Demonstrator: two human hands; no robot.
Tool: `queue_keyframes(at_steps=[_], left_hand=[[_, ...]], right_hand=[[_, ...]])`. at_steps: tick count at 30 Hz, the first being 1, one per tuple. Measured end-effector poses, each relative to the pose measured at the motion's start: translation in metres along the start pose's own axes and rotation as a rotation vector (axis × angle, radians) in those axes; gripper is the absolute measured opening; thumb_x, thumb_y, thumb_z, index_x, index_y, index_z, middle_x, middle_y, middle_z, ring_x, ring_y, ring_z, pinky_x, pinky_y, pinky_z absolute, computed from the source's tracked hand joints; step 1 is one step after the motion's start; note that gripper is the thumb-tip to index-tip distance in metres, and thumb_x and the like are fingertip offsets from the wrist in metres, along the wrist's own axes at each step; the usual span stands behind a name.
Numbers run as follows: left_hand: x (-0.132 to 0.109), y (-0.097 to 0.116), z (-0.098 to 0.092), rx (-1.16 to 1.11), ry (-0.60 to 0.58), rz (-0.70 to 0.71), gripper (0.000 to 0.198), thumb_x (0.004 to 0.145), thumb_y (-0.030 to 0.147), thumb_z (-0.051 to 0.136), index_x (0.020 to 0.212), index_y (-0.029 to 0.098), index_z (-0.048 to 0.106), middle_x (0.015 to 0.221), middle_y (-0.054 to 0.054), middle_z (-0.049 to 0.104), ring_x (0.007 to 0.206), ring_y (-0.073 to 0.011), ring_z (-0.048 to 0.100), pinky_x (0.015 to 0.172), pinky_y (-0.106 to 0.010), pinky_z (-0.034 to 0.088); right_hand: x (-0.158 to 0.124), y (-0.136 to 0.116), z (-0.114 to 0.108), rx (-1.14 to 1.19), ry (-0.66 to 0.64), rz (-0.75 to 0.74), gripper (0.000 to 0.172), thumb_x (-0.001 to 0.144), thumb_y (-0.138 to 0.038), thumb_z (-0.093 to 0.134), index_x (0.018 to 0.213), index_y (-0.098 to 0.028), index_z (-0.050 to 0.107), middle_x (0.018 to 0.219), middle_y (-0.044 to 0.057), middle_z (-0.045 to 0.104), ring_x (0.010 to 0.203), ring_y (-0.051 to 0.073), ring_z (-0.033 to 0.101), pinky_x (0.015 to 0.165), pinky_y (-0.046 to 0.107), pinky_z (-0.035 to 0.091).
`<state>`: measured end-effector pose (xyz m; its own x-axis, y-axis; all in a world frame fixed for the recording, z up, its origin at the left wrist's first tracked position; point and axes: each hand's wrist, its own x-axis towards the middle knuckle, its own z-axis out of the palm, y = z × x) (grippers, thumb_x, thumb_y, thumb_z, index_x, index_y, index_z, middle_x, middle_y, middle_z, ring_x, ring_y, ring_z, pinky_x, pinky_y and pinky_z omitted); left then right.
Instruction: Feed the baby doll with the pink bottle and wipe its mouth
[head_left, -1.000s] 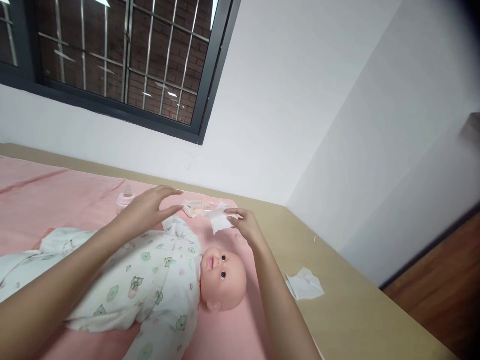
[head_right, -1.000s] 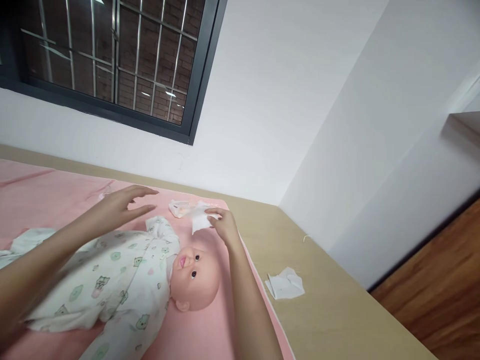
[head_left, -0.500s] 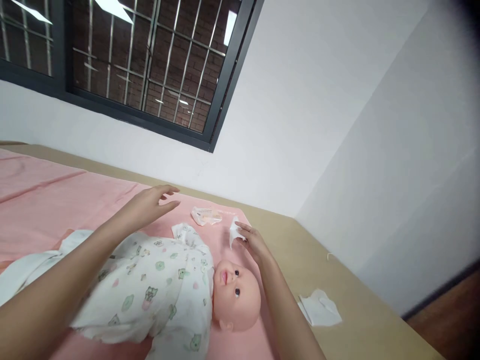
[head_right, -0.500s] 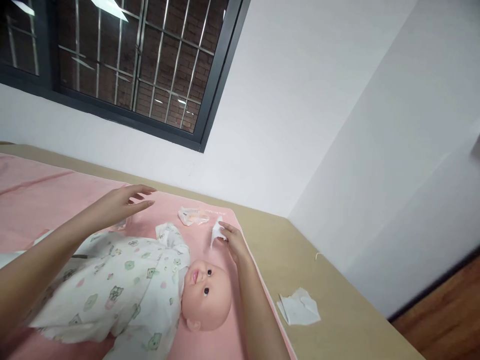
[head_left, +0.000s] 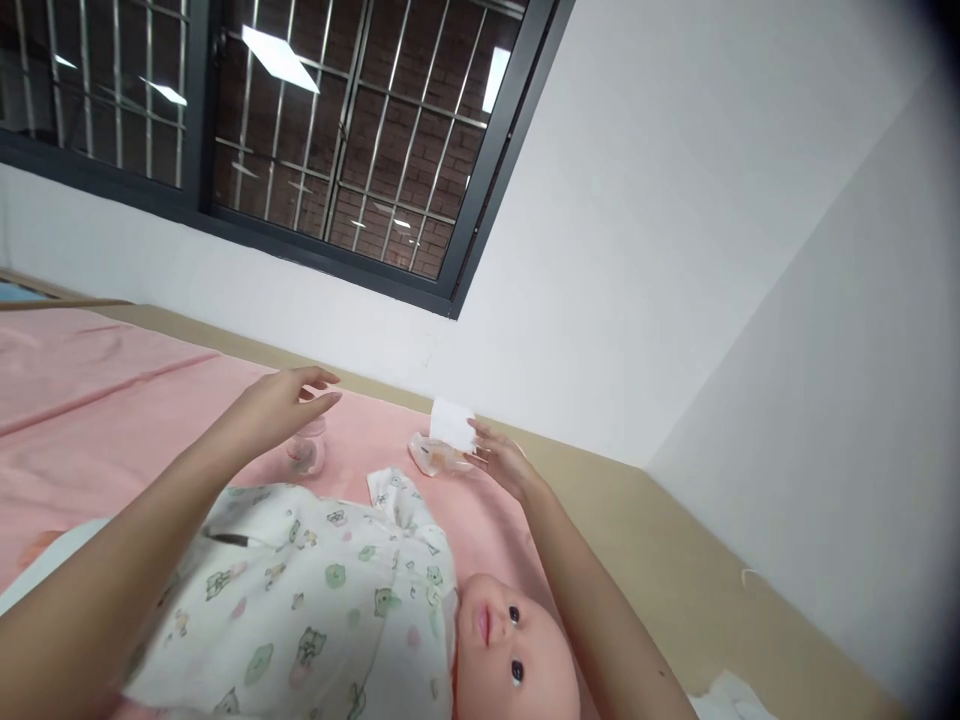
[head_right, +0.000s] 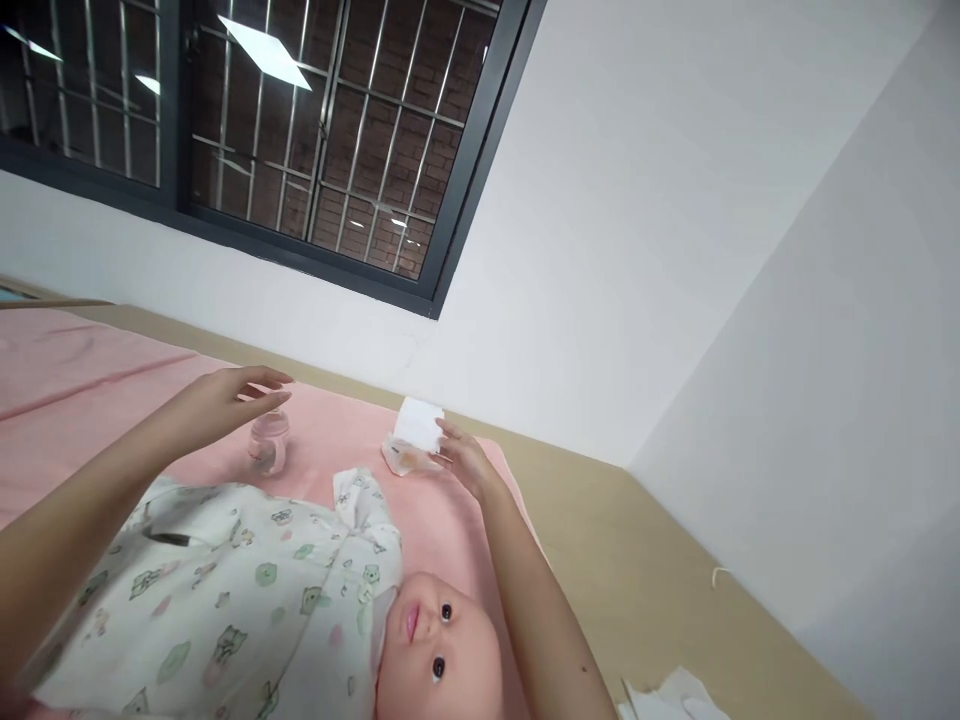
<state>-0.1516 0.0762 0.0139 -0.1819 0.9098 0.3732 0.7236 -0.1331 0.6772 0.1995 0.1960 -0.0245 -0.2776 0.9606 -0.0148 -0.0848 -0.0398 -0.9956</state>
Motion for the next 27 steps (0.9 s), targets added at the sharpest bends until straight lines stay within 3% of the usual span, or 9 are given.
queue_keyframes(at_steps=[5, 13, 20, 24, 27], left_hand=[[0.001, 0.0, 0.0, 0.018, 0.011, -0.008, 0.052, 0.077, 0.06, 0.05, 0.111, 0.025, 0.065, 0.113, -0.005, 0.069, 0.098, -0.0257, 0.065, 0.081, -0.035, 0.049], [-0.002, 0.004, 0.004, 0.024, -0.025, -0.012, 0.051, 0.077, 0.061, 0.05, 0.111, 0.026, 0.065, 0.111, -0.005, 0.07, 0.099, -0.0264, 0.064, 0.08, -0.035, 0.049], [0.0, 0.003, -0.001, 0.006, -0.022, -0.025, 0.051, 0.076, 0.062, 0.051, 0.11, 0.027, 0.065, 0.112, -0.004, 0.069, 0.098, -0.0257, 0.064, 0.082, -0.035, 0.048], [0.003, -0.002, -0.005, -0.009, -0.01, -0.009, 0.051, 0.075, 0.061, 0.052, 0.111, 0.026, 0.064, 0.111, -0.005, 0.069, 0.096, -0.0257, 0.065, 0.084, -0.036, 0.048], [0.006, -0.007, -0.008, -0.036, -0.005, -0.011, 0.055, 0.076, 0.061, 0.052, 0.117, 0.026, 0.06, 0.114, -0.005, 0.068, 0.096, -0.0261, 0.066, 0.083, -0.036, 0.048]], right_hand=[[0.009, 0.026, -0.011, -0.059, 0.007, 0.113, 0.049, 0.071, -0.014, 0.064, 0.119, -0.021, 0.06, 0.112, 0.006, 0.068, 0.089, 0.015, 0.067, 0.092, 0.033, 0.051], [0.01, 0.027, -0.014, -0.027, 0.075, 0.096, 0.057, 0.073, -0.017, 0.063, 0.128, -0.022, 0.052, 0.122, 0.007, 0.064, 0.087, 0.014, 0.068, 0.088, 0.032, 0.053], [0.004, 0.029, -0.038, -0.133, 0.159, -0.022, 0.048, 0.07, -0.015, 0.066, 0.117, -0.02, 0.06, 0.133, 0.009, 0.057, 0.098, 0.018, 0.067, 0.099, 0.039, 0.048], [-0.006, 0.029, -0.052, -0.139, 0.266, -0.131, 0.041, 0.068, -0.02, 0.069, 0.108, -0.019, 0.064, 0.133, 0.009, 0.056, 0.101, 0.018, 0.065, 0.095, 0.034, 0.051], [-0.02, 0.029, -0.058, -0.241, 0.352, -0.21, 0.034, 0.068, -0.026, 0.066, 0.101, -0.018, 0.066, 0.123, 0.008, 0.062, 0.096, 0.018, 0.066, 0.09, 0.033, 0.052]])
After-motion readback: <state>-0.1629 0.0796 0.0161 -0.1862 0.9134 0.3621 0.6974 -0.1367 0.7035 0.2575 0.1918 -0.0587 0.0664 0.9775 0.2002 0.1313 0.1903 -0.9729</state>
